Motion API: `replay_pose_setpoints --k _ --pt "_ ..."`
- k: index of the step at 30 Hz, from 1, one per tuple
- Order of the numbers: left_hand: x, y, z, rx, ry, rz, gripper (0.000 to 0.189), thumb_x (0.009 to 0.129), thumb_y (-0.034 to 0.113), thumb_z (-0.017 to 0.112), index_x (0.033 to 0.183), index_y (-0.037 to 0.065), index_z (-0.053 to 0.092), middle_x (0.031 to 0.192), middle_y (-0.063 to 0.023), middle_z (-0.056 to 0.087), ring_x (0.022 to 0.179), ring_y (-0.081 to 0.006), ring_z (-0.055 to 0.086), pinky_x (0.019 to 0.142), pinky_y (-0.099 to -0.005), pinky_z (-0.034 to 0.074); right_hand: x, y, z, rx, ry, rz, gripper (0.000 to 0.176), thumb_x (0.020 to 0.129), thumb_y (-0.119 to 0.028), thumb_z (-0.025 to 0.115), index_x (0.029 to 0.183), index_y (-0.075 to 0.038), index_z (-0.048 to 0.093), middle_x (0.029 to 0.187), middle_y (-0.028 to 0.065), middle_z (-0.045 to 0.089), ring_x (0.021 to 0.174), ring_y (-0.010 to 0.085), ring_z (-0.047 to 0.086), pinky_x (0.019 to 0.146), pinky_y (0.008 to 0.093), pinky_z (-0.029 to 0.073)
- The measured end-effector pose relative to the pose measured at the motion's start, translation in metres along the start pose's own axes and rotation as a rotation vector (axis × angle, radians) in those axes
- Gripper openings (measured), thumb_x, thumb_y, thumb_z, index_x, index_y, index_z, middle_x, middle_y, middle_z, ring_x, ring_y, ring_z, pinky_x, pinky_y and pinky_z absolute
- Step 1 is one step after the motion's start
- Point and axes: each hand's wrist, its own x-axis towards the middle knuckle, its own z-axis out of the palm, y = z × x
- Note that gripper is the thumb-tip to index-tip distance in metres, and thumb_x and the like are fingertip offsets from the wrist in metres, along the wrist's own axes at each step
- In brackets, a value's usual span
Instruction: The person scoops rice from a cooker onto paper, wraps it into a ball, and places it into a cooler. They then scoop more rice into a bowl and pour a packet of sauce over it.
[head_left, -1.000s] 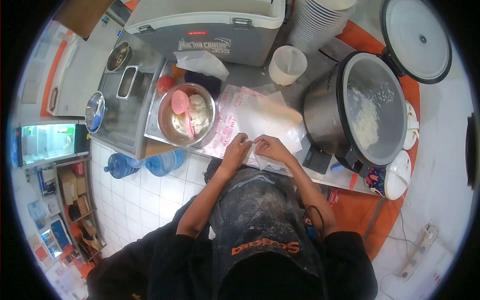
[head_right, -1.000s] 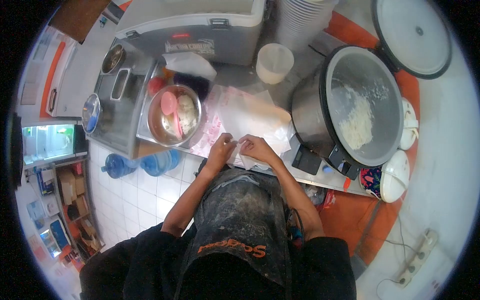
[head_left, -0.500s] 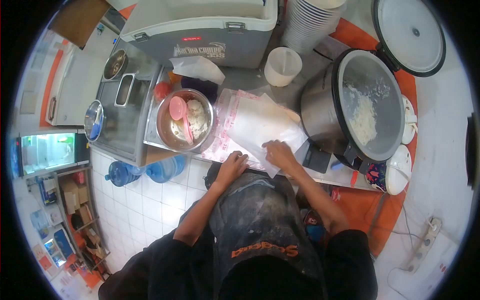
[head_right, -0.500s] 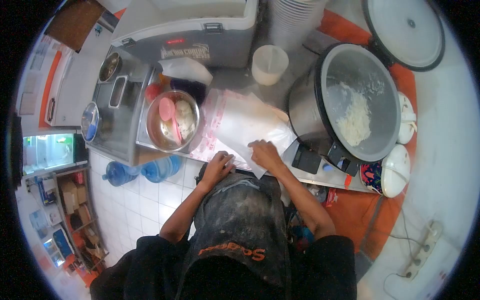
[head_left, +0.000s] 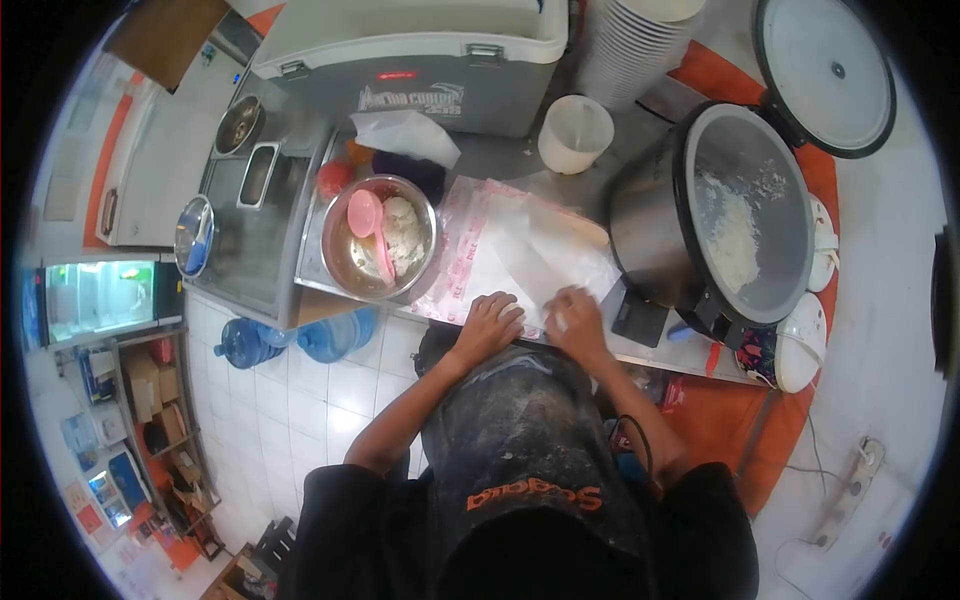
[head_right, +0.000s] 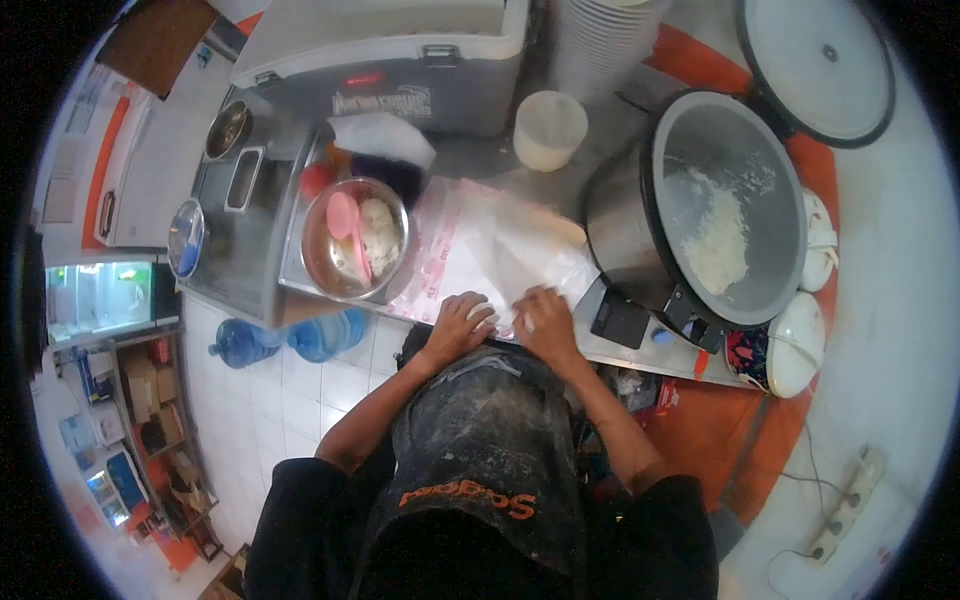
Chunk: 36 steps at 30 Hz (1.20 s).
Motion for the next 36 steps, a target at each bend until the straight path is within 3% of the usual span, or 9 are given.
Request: replay_pose_setpoints --k 2,5,7,10,14,16,20,29,36 --pt "0.0 -0.002 0.011 -0.211 -0.035 -0.238 0.052 0.085 0.024 0.081 0.128 0.005 0.06 0.126 -0.0132 0.058 0.11 -0.0345 0.06 0.094 -0.0452 0.049 -0.013 0.004 0.007 0.018 -0.081 -0.053 0.013 0.08 -0.006 0.072 0.092 -0.004 0.07 0.102 0.0087 0.064 0.084 0.0305 0.065 0.074 0.0412 0.054" --pt "0.006 -0.007 0.033 -0.63 0.061 -0.661 0.069 0.084 0.028 0.085 0.137 0.001 0.05 0.125 -0.0165 0.058 0.099 -0.0308 0.065 0.081 -0.0409 0.055 -0.006 0.002 -0.001 0.242 -0.065 0.493 0.011 0.088 -0.013 0.07 0.097 -0.008 0.073 0.11 0.0061 0.069 0.082 0.0304 0.071 0.076 0.0404 0.056" --pt "0.016 0.001 0.031 -0.943 0.174 -1.031 0.092 0.085 0.033 0.087 0.148 -0.004 0.031 0.125 -0.0204 0.056 0.097 -0.0228 0.065 0.07 -0.0337 0.058 0.0 0.005 -0.004 0.227 -0.141 0.461 0.013 0.089 -0.015 0.069 0.099 -0.008 0.073 0.108 0.0075 0.072 0.086 0.0315 0.072 0.078 0.0407 0.057" --pt "0.037 0.015 0.022 -1.132 0.265 -1.266 0.093 0.085 0.034 0.086 0.149 -0.004 0.029 0.128 -0.0211 0.054 0.093 -0.0234 0.065 0.066 -0.0328 0.057 0.02 0.022 -0.008 0.188 -0.113 0.404 0.017 0.09 -0.019 0.067 0.103 -0.009 0.074 0.105 0.0106 0.074 0.092 0.0338 0.073 0.08 0.0422 0.058" --pt "0.062 0.011 0.023 -0.967 0.294 -1.255 0.09 0.092 0.03 0.078 0.155 0.0 0.021 0.136 -0.0218 0.051 0.103 -0.0266 0.062 0.081 -0.0384 0.058 0.022 0.024 -0.01 0.202 -0.208 0.314 0.02 0.091 -0.021 0.066 0.106 -0.009 0.074 0.102 0.0143 0.075 0.092 0.0359 0.072 0.081 0.0448 0.057" --pt "0.059 -0.02 0.05 -0.699 0.625 -0.954 0.091 0.095 0.031 0.075 0.159 0.0 0.018 0.143 -0.0248 0.047 0.116 -0.0294 0.058 0.095 -0.0402 0.052 0.014 0.027 -0.005 0.168 -0.366 0.391 0.021 0.092 -0.021 0.066 0.107 -0.009 0.073 0.1 0.0151 0.076 0.093 0.0363 0.072 0.082 0.045 0.057" --pt "0.058 -0.052 0.035 -0.679 0.601 -0.881 0.069 0.102 0.025 0.063 0.156 -0.005 0.031 0.149 -0.0222 0.046 0.128 -0.0296 0.05 0.111 -0.0407 0.04 -0.004 0.034 0.011 0.172 -0.32 0.476 0.02 0.093 -0.022 0.067 0.106 -0.008 0.074 0.099 0.0139 0.077 0.093 0.0346 0.073 0.082 0.0437 0.057" --pt "0.009 -0.054 0.017 -0.411 0.405 -0.839 0.036 0.095 0.021 0.071 0.123 0.0 0.065 0.103 -0.0131 0.071 0.09 -0.0203 0.063 0.084 -0.0323 0.049 -0.029 0.022 0.017 0.313 -0.408 0.455 0.019 0.094 -0.02 0.067 0.105 -0.007 0.073 0.1 0.0144 0.077 0.09 0.0331 0.074 0.079 0.0413 0.057" --pt "-0.032 -0.048 0.004 -0.503 0.332 -0.937 0.029 0.094 0.015 0.072 0.118 -0.001 0.066 0.099 -0.012 0.07 0.088 -0.015 0.063 0.075 -0.0302 0.05 -0.098 0.054 0.032 0.246 0.144 0.804 0.025 0.094 -0.017 0.071 0.114 -0.003 0.068 0.097 0.0111 0.073 0.076 0.0247 0.07 0.073 0.0367 0.056"
